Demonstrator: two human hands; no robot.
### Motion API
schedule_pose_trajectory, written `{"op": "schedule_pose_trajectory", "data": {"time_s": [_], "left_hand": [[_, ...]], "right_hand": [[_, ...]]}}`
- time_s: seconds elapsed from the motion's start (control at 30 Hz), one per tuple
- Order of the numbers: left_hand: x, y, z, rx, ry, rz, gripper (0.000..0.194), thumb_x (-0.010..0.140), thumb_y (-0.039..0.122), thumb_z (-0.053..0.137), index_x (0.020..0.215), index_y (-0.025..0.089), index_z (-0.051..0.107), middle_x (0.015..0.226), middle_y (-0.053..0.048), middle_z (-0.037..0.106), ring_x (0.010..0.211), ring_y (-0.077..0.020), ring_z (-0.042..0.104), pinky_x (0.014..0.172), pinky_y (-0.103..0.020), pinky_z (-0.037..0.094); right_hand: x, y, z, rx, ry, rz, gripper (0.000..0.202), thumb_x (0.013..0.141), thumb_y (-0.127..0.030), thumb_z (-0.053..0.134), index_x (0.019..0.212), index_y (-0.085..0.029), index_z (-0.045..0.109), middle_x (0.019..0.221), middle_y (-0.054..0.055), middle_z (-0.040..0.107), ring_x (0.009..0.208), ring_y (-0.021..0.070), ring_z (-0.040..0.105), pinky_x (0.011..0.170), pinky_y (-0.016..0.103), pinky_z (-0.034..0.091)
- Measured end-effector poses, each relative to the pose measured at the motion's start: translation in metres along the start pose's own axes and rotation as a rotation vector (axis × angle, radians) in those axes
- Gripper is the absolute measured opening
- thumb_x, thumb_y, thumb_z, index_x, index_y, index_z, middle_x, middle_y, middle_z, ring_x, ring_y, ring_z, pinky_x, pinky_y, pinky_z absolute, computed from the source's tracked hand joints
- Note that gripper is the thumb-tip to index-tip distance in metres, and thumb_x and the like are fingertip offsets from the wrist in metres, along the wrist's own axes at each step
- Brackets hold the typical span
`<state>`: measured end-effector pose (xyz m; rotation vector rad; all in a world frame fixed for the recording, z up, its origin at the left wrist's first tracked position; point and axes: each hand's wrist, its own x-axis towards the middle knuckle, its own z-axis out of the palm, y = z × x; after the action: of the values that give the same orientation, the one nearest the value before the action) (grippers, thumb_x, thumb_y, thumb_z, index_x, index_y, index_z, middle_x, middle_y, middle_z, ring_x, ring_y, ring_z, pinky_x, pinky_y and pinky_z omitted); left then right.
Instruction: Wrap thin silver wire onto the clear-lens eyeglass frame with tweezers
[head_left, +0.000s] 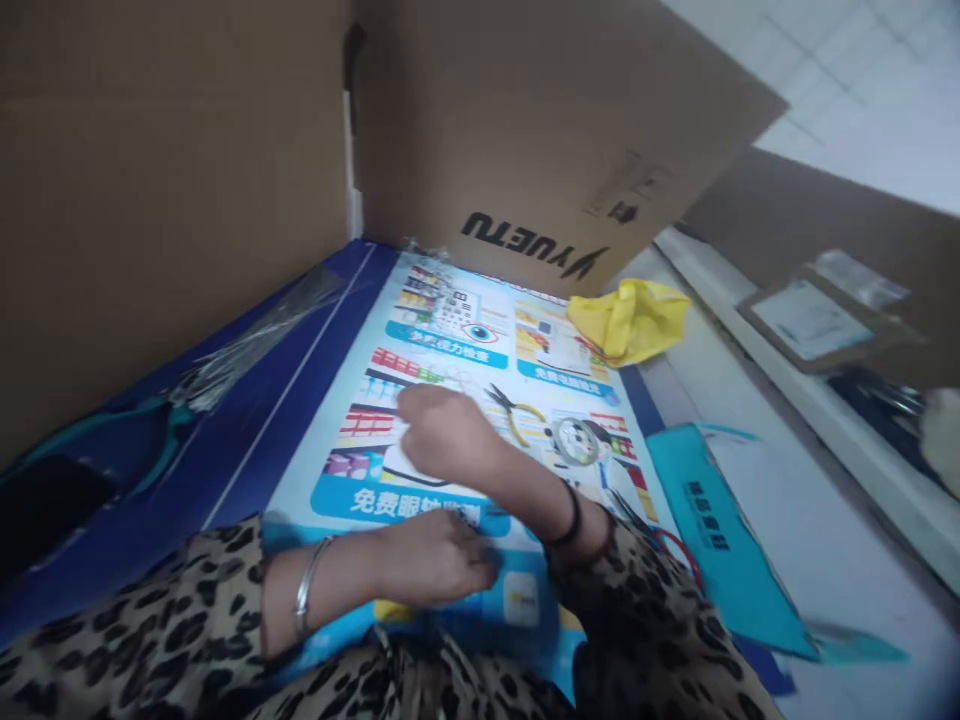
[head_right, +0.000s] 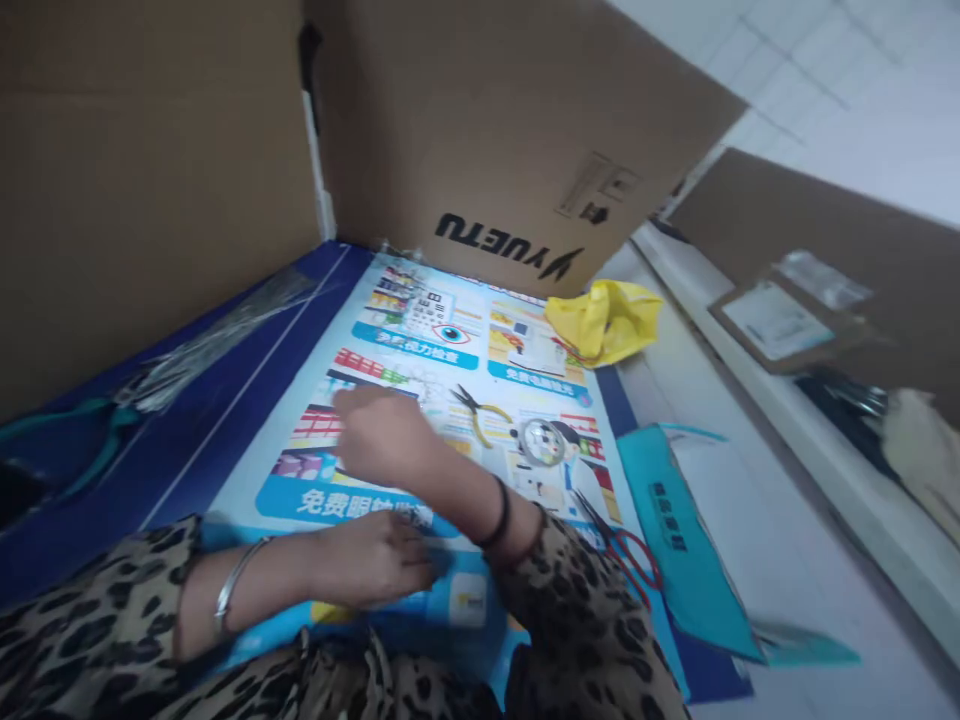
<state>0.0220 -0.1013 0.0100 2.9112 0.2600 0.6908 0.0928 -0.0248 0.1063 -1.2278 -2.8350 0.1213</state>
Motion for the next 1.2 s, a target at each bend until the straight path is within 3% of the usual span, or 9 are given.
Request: {"op": "schedule_pose_trajectory", "data": {"time_s": [0.1,0.17,0.27,0.43,0.67,0.83,0.9,1.0,1.2], "left_hand": [[0.006,0.004,-0.002,-0.114,-0.032,0.057,0.016,0.087,0.020,0.042,0.078,0.017,0.055,0.060,0.000,0.055,0.053,-0.0130,0.051,0.049,-0.028,0.038],[0.009,0.004,-0.001,-0.126,-0.030,0.063,0.014,0.086,0.019,0.042,0.084,0.017,0.056,0.058,0.000,0.055,0.050,-0.0132,0.049,0.046,-0.028,0.034],[0.010,0.003,0.003,-0.109,-0.003,0.052,0.014,0.086,0.018,0.043,0.092,0.016,0.056,0.058,-0.001,0.056,0.049,-0.0131,0.049,0.045,-0.027,0.034],[0.009,0.001,0.002,-0.081,0.071,0.025,0.014,0.085,0.018,0.047,0.095,0.015,0.056,0.057,0.000,0.057,0.048,-0.0127,0.050,0.044,-0.026,0.035],[-0.006,-0.026,-0.012,-0.019,0.200,-0.121,0.015,0.083,0.019,0.052,0.098,0.018,0.057,0.062,0.000,0.064,0.053,-0.0126,0.057,0.051,-0.026,0.045],[-0.024,-0.059,-0.020,0.016,0.370,-0.563,0.009,0.084,0.018,0.052,0.090,0.018,0.059,0.075,-0.003,0.068,0.068,-0.0133,0.063,0.063,-0.025,0.049],[-0.027,-0.067,-0.022,-0.062,0.297,-0.636,0.010,0.085,0.020,0.051,0.088,0.016,0.060,0.074,-0.003,0.065,0.067,-0.0124,0.061,0.061,-0.024,0.047],[-0.028,-0.072,-0.024,-0.211,0.165,-0.677,0.016,0.088,0.022,0.046,0.091,0.016,0.061,0.080,-0.003,0.063,0.075,-0.0127,0.059,0.066,-0.023,0.047],[-0.029,-0.072,-0.030,-0.324,-0.117,-0.680,0.032,0.086,0.028,0.051,0.118,0.023,0.052,0.104,-0.005,0.060,0.094,-0.0166,0.057,0.077,-0.027,0.048]], "right_hand": [[-0.082,0.082,-0.006,-0.056,0.011,0.543,0.018,0.075,-0.016,0.042,0.088,-0.019,0.055,0.089,0.004,0.062,0.080,0.0154,0.055,0.067,0.023,0.037],[-0.131,0.124,-0.002,-0.089,0.021,0.740,0.019,0.077,-0.018,0.040,0.088,-0.018,0.056,0.083,0.005,0.062,0.073,0.0161,0.055,0.061,0.024,0.034],[-0.174,0.161,0.015,-0.103,0.007,0.877,0.020,0.079,-0.018,0.040,0.088,-0.016,0.057,0.078,0.006,0.062,0.068,0.0165,0.054,0.057,0.025,0.030],[-0.180,0.182,0.045,-0.090,-0.023,0.935,0.020,0.080,-0.019,0.041,0.087,-0.016,0.059,0.082,0.008,0.062,0.068,0.0174,0.053,0.057,0.026,0.026],[-0.179,0.175,0.047,-0.174,0.106,0.921,0.020,0.085,-0.023,0.039,0.087,-0.016,0.059,0.089,0.010,0.061,0.079,0.0198,0.054,0.061,0.027,0.032],[-0.145,0.122,0.048,0.251,0.116,0.518,0.019,0.087,-0.023,0.043,0.085,-0.018,0.061,0.084,0.005,0.064,0.080,0.0157,0.057,0.071,0.025,0.040],[-0.125,0.097,0.054,0.400,0.048,0.366,0.018,0.087,-0.021,0.044,0.089,-0.018,0.061,0.087,0.005,0.064,0.083,0.0154,0.058,0.074,0.025,0.042],[-0.104,0.074,0.064,0.458,0.015,0.314,0.022,0.084,-0.022,0.050,0.104,-0.018,0.058,0.099,0.007,0.062,0.091,0.0165,0.057,0.078,0.027,0.044],[-0.087,0.067,0.080,0.354,-0.016,0.267,0.023,0.085,-0.022,0.051,0.106,-0.019,0.058,0.097,0.006,0.058,0.093,0.0166,0.054,0.079,0.028,0.044]]}}
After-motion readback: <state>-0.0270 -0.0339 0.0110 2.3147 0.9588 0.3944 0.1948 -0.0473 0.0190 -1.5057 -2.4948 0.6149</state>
